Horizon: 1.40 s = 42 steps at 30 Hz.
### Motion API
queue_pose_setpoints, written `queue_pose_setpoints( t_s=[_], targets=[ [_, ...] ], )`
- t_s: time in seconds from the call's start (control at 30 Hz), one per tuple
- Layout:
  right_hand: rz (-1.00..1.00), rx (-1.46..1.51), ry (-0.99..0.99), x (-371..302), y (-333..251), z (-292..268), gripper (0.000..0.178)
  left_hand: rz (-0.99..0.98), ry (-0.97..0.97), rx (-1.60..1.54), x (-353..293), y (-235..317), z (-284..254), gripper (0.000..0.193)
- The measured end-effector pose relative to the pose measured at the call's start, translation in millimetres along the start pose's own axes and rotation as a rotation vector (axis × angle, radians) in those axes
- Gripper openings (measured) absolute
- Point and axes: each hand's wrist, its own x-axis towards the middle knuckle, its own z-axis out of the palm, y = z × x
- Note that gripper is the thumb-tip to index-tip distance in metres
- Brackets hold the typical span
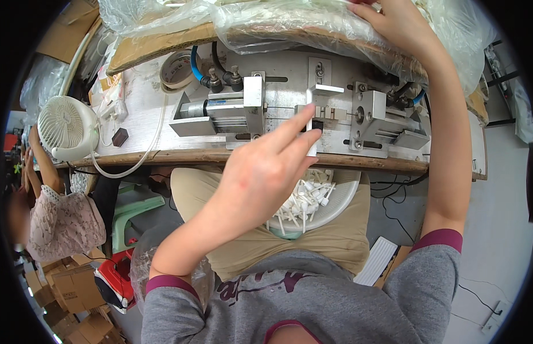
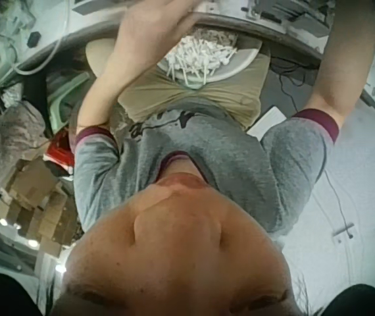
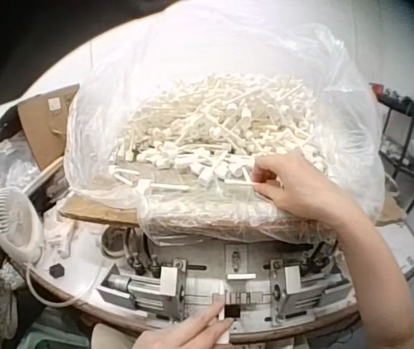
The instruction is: The recorder uses a pneumatic press to assemble small white plastic components.
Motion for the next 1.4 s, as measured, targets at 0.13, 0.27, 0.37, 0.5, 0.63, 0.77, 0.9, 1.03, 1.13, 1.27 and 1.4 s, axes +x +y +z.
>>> queue_pose_setpoints(
  t_s=[0.13, 0.27, 0.37, 0.5, 0.63, 0.77, 0.9, 1.03, 1.13, 1.27, 1.4],
  targets=[
    [0.026, -0.098, 0.125, -29.1, -42.6, -10.8, 0.021, 0.036, -0.071, 0.216, -7.5, 1.8, 19.5, 0.032],
    [0.172, -0.086, 0.004, -32.6, -60.1, -16.5, 0.028, 0.034, -0.083, 0.282, 1.2, -0.1, 22.4, 0.026],
    [0.114, 0.021, -0.071, -48.7, -54.3, -23.0, 0.035, 0.016, -0.083, 0.259, 4.4, -2.4, 21.7, 0.024],
    [0.197, 0.439, -0.096, -61.5, -35.3, -26.4, 0.035, -0.007, -0.163, 0.292, 10.9, 2.3, 19.0, 0.022],
    [0.054, 0.621, 0.036, -113.6, -65.0, 8.3, 0.031, -0.012, -0.198, 0.242, 10.9, -1.2, 7.6, 0.023],
    [-0.088, 0.191, 0.143, -166.8, -79.8, 38.5, 0.031, -0.019, -0.177, 0.041, 39.6, -4.3, -35.7, 0.029],
    [-0.079, 0.068, 0.148, -186.3, -94.2, 67.9, 0.032, 0.005, 0.186, 0.292, 91.4, -36.7, -87.6, 0.018],
    [-0.094, -0.169, -0.010, -181.3, -100.0, 84.1, 0.030, -0.229, 0.077, 0.624, 141.1, -85.4, -111.0, 0.030],
    [-0.132, -0.243, 0.002, -170.2, -98.2, 87.7, 0.031, -0.261, -0.033, 0.640, 144.7, -95.4, -106.3, 0.032],
    [-0.123, -0.211, -0.018, -165.3, -97.2, 86.6, 0.031, -0.328, -0.192, 0.444, 150.0, -105.9, -108.3, 0.029],
    [-0.105, -0.223, -0.035, -165.7, -97.2, 86.6, 0.030, -0.268, -0.085, 0.278, 140.3, -78.5, -96.0, 0.026]
  ],
)
